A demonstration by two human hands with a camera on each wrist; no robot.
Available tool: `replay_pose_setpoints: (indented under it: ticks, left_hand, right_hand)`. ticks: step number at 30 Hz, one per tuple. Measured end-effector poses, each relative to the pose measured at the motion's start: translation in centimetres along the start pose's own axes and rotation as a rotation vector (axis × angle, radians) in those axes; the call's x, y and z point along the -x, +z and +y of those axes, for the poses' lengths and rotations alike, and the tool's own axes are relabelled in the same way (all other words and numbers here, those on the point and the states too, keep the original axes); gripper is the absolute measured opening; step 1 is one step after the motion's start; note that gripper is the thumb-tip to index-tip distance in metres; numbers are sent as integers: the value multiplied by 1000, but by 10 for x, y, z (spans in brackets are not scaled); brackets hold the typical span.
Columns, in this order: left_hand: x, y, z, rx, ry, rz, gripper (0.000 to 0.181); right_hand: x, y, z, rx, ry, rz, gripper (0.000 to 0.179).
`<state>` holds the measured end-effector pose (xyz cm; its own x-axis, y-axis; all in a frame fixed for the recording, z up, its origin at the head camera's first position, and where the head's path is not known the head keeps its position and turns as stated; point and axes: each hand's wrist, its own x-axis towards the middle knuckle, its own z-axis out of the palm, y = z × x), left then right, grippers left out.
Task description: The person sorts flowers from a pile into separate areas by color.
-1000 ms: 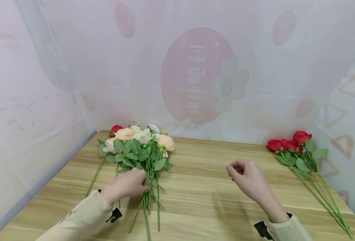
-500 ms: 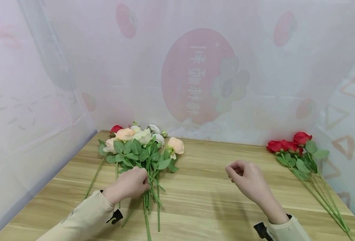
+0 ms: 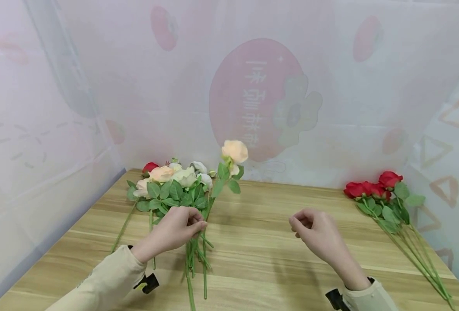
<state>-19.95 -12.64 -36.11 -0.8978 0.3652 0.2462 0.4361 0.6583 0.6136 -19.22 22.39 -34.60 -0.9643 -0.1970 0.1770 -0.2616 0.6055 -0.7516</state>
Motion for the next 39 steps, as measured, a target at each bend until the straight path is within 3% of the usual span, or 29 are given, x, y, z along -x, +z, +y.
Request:
replay_pose_setpoints:
  ticks: [4, 10, 17, 26, 32, 39]
  left_hand:
    - [-1, 3, 7, 196, 7, 27, 9]
    - [3, 7, 20, 463, -6, 32, 9]
    - [7, 13, 32, 692, 29, 31, 14]
    - [12, 22, 36, 721, 64, 74, 16]
    - [14, 27, 38, 720, 93, 125, 17]
    - [15, 32, 41, 707, 129, 121, 13]
  right_hand:
    - [0, 7, -2, -127, 14, -71, 23]
    - [7, 27, -12, -345, 20, -266, 32]
    - [20, 52, -31, -485, -2, -454, 30]
    - [32, 77, -44, -564, -60, -567, 29]
    - [35, 89, -46, -619, -102, -576, 23]
    - [37, 93, -46, -647, -148, -563, 21]
